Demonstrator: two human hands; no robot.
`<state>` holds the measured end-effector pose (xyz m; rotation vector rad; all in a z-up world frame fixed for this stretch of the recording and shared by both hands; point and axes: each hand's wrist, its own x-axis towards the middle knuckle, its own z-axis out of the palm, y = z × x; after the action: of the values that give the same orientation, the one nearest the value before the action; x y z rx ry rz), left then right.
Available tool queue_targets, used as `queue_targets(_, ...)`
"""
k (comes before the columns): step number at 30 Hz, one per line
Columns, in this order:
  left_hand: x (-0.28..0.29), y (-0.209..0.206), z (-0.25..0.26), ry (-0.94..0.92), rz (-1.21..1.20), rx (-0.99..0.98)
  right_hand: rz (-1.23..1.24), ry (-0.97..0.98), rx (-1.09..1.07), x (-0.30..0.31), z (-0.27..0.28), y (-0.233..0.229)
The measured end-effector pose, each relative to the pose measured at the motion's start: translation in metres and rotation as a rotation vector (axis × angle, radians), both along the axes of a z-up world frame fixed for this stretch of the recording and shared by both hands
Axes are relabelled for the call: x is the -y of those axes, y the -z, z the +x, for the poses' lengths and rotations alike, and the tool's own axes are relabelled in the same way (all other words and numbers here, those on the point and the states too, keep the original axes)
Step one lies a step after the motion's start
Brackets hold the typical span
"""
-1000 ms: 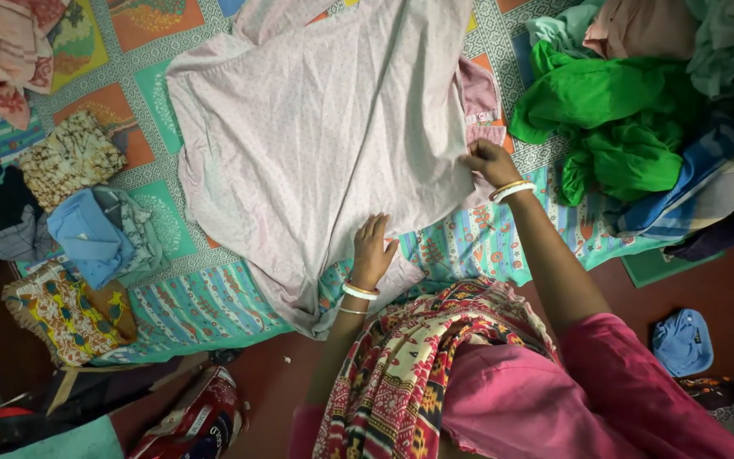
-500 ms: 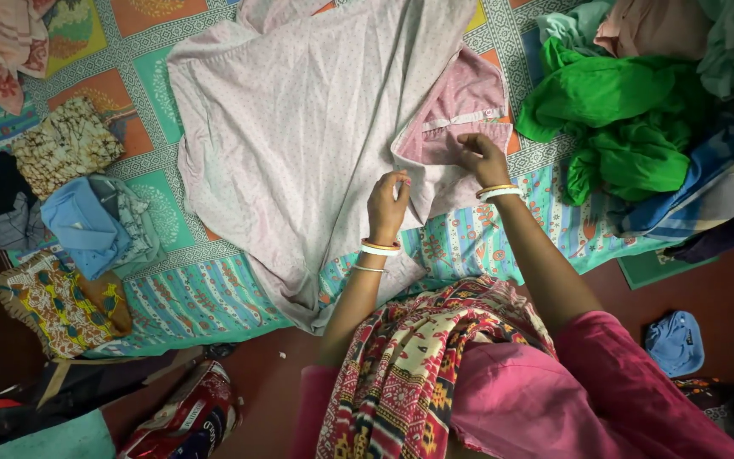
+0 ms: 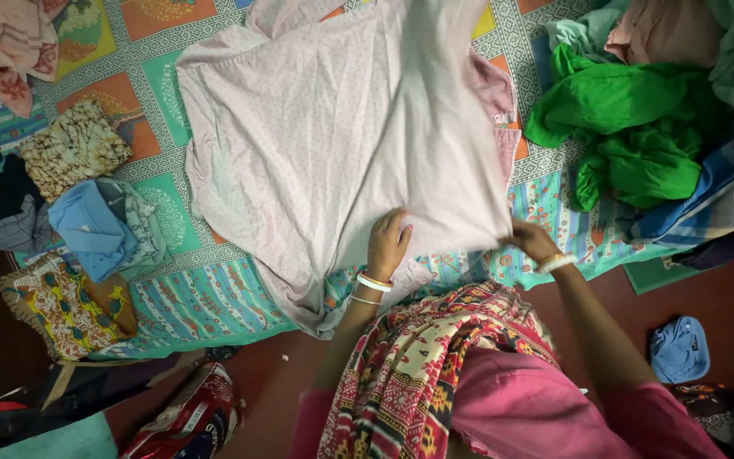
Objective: The person picks up a shirt from a pile on a bed, spreads it out, and begins folding it by smoothing the fabric and folding the sides toward the center.
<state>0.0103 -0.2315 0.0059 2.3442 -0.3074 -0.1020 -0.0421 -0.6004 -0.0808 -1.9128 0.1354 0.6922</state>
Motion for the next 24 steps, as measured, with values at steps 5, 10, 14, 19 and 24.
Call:
queue_targets(5,-0.003,0.017,-0.02,0.156,0.216,-0.054,-0.235,-0.256,-0.113,0.002,-0.035,0.005)
queue_targets(10,-0.007,0.022,-0.025,0.176,0.269,-0.054,-0.339,0.24,0.203,-0.016,0.031,0.007)
queue_targets(14,-0.008,0.016,-0.019,0.156,0.279,-0.049,-0.199,0.57,0.344,-0.025,0.108,0.005)
queue_targets(19,-0.009,0.024,-0.021,0.132,0.327,-0.055,-0.158,0.632,0.511,-0.025,0.201,0.018)
queue_targets(24,-0.011,0.029,-0.018,0.139,0.301,-0.026,-0.051,0.474,-0.023,-0.03,0.26,-0.005)
